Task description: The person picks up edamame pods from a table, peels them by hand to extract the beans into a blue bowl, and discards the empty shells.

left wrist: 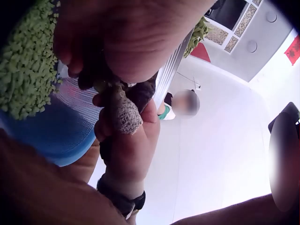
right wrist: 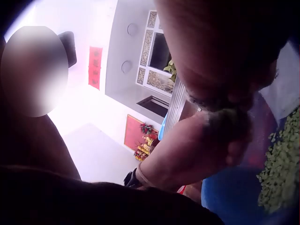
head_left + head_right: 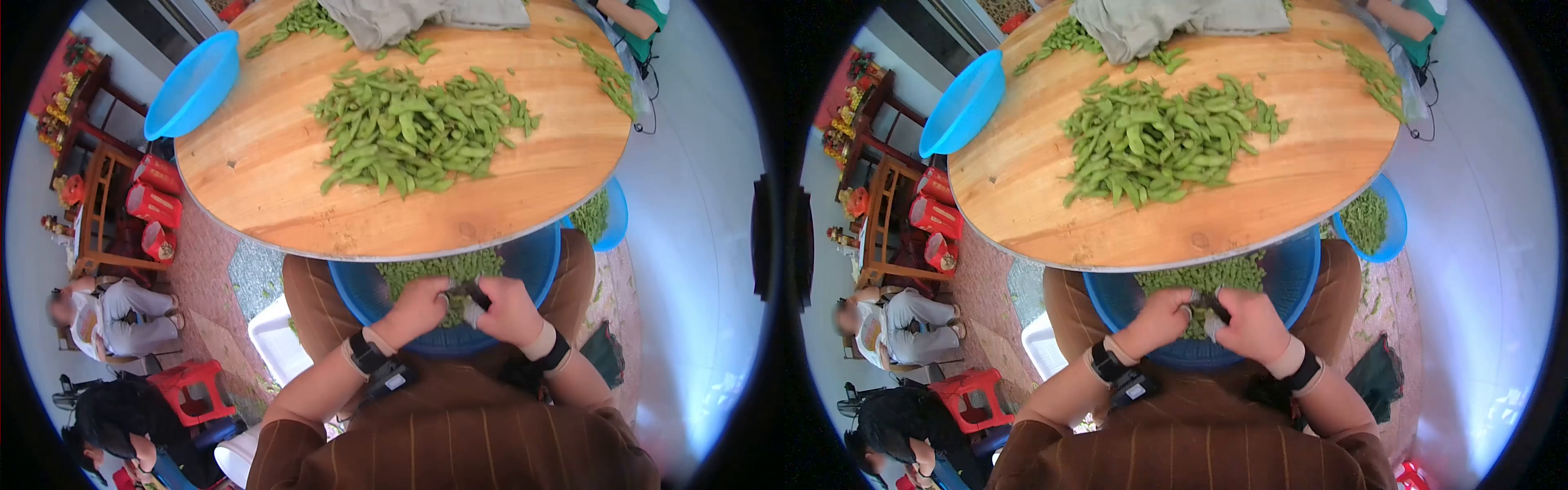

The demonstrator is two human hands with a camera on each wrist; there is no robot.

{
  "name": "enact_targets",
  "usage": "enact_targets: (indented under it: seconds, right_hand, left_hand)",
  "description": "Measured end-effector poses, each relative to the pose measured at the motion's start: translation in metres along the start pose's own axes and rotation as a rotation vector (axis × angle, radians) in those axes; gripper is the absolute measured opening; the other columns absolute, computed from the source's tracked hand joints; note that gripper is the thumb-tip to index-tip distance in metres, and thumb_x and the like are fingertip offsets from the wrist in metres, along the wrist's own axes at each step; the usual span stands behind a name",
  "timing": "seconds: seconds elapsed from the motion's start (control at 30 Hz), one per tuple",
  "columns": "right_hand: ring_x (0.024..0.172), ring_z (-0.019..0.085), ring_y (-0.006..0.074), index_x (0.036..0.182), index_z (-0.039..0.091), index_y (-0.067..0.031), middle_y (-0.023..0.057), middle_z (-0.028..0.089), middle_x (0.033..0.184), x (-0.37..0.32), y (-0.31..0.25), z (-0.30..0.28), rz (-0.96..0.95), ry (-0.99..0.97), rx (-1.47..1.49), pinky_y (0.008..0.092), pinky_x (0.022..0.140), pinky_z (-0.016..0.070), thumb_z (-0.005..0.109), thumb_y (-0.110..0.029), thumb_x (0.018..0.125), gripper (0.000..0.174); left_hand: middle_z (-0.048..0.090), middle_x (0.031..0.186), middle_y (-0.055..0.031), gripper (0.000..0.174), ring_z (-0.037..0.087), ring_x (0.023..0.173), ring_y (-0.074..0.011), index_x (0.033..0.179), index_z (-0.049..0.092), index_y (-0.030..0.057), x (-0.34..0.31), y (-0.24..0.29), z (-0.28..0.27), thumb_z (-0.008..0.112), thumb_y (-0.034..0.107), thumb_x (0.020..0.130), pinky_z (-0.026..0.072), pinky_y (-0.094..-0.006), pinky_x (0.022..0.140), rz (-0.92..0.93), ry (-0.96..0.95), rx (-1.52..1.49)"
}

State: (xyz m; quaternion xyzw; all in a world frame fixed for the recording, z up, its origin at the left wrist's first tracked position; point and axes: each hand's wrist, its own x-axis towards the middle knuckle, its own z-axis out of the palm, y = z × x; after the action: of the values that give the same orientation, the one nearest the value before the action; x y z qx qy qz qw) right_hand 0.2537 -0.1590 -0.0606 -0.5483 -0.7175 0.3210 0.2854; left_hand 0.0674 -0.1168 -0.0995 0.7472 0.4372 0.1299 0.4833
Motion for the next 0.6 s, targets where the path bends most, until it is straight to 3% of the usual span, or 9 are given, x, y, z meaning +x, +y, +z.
enact_targets:
  seconds: [0.03, 0.1, 0.23, 0.3, 0.33, 0.4, 0.47, 0.57, 0.6]
  right_hand:
    - [0.065, 0.054, 0.0415, 0.074, 0.048, -0.0003, 0.021, 0.052, 0.068, -0.003, 0.003, 0.002, 0.021, -0.013, 0.007, 0.043, 0.058, 0.0451, 0.068, -0.011, 0.067, 0.023]
    - [0.062, 0.053, 0.0413, 0.075, 0.05, 0.0012, 0.0218, 0.053, 0.066, -0.002, 0.01, 0.0, 0.198, 0.063, 0.099, 0.0405, 0.056, 0.045, 0.069, -0.014, 0.07, 0.025]
    - [0.063, 0.055, 0.0403, 0.077, 0.051, 0.0018, 0.0226, 0.054, 0.067, -0.002, 0.011, -0.004, 0.306, -0.005, 0.299, 0.0402, 0.057, 0.0453, 0.069, -0.015, 0.071, 0.024]
    - [0.065, 0.057, 0.0393, 0.078, 0.053, 0.0011, 0.0213, 0.056, 0.069, -0.002, 0.011, 0.001, 0.223, 0.022, 0.146, 0.0404, 0.058, 0.0461, 0.068, -0.013, 0.071, 0.022]
    - [0.068, 0.058, 0.0383, 0.079, 0.055, 0.0003, 0.02, 0.058, 0.072, -0.001, 0.012, 0.003, 0.135, 0.049, -0.01, 0.0407, 0.059, 0.0468, 0.068, -0.012, 0.071, 0.02]
    - [0.07, 0.059, 0.0372, 0.08, 0.056, -0.001, 0.0183, 0.058, 0.074, -0.001, 0.016, 0.006, 0.017, 0.035, -0.126, 0.0409, 0.06, 0.0475, 0.068, -0.012, 0.071, 0.018]
    - [0.072, 0.06, 0.0339, 0.083, 0.061, -0.0045, 0.0139, 0.058, 0.075, 0.002, 0.007, 0.003, -0.171, 0.055, -0.216, 0.0413, 0.061, 0.0488, 0.068, -0.013, 0.073, 0.014]
    - [0.071, 0.06, 0.0333, 0.087, 0.063, -0.0047, 0.0134, 0.059, 0.076, 0.006, -0.022, -0.023, -0.147, -0.059, -0.127, 0.0413, 0.062, 0.049, 0.068, -0.014, 0.074, 0.017]
    - [0.07, 0.06, 0.0333, 0.089, 0.062, -0.0046, 0.0128, 0.06, 0.077, 0.014, -0.04, -0.036, -0.164, 0.004, -0.124, 0.0412, 0.061, 0.0489, 0.068, -0.012, 0.074, 0.017]
  left_hand:
    - [0.065, 0.085, -0.0157, 0.032, 0.062, 0.075, -0.0319, 0.101, 0.062, 0.0011, -0.002, -0.001, 0.003, 0.053, -0.003, 0.07, 0.0501, -0.0364, 0.069, -0.015, -0.016, -0.013]
    - [0.066, 0.09, -0.0156, 0.037, 0.065, 0.079, -0.0325, 0.105, 0.061, 0.0023, -0.003, -0.001, 0.004, 0.056, -0.002, 0.069, 0.052, -0.0359, 0.071, 0.354, 0.426, 0.678]
    - [0.066, 0.094, -0.0146, 0.04, 0.067, 0.084, -0.0301, 0.112, 0.06, 0.0045, -0.008, 0.0, 0.0, 0.059, -0.001, 0.073, 0.0533, -0.0343, 0.072, 0.355, 0.423, 0.569]
    - [0.065, 0.092, -0.0153, 0.037, 0.066, 0.081, -0.0241, 0.115, 0.059, 0.0025, -0.016, 0.006, -0.01, 0.058, -0.002, 0.079, 0.0529, -0.0317, 0.071, -0.007, -0.069, -0.406]
    - [0.065, 0.092, -0.0153, 0.037, 0.066, 0.081, -0.0241, 0.115, 0.059, 0.0025, -0.02, 0.01, -0.016, 0.058, -0.002, 0.079, 0.0529, -0.0317, 0.071, -0.006, -0.063, -0.408]
    - [0.066, 0.092, -0.0126, 0.034, 0.065, 0.08, -0.0188, 0.116, 0.058, 0.0001, -0.034, 0.015, -0.033, 0.055, -0.004, 0.082, 0.0524, -0.0289, 0.071, 0.035, 0.028, -0.035]
    - [0.066, 0.092, -0.0123, 0.033, 0.064, 0.079, -0.0178, 0.115, 0.059, 0.0003, -0.056, 0.019, -0.053, 0.054, -0.005, 0.082, 0.0522, -0.0284, 0.071, 0.034, 0.146, -0.016]
    - [0.066, 0.095, -0.0133, 0.038, 0.065, 0.079, -0.018, 0.118, 0.059, 0.0043, -0.105, -0.007, -0.073, 0.054, -0.004, 0.082, 0.0517, -0.0268, 0.071, -0.124, 0.451, -0.146]
    - [0.063, 0.101, -0.0174, 0.041, 0.064, 0.087, -0.0234, 0.121, 0.057, 0.0049, -0.127, -0.02, -0.085, 0.057, -0.003, 0.081, 0.0512, -0.0305, 0.077, -0.207, 0.487, -0.06]
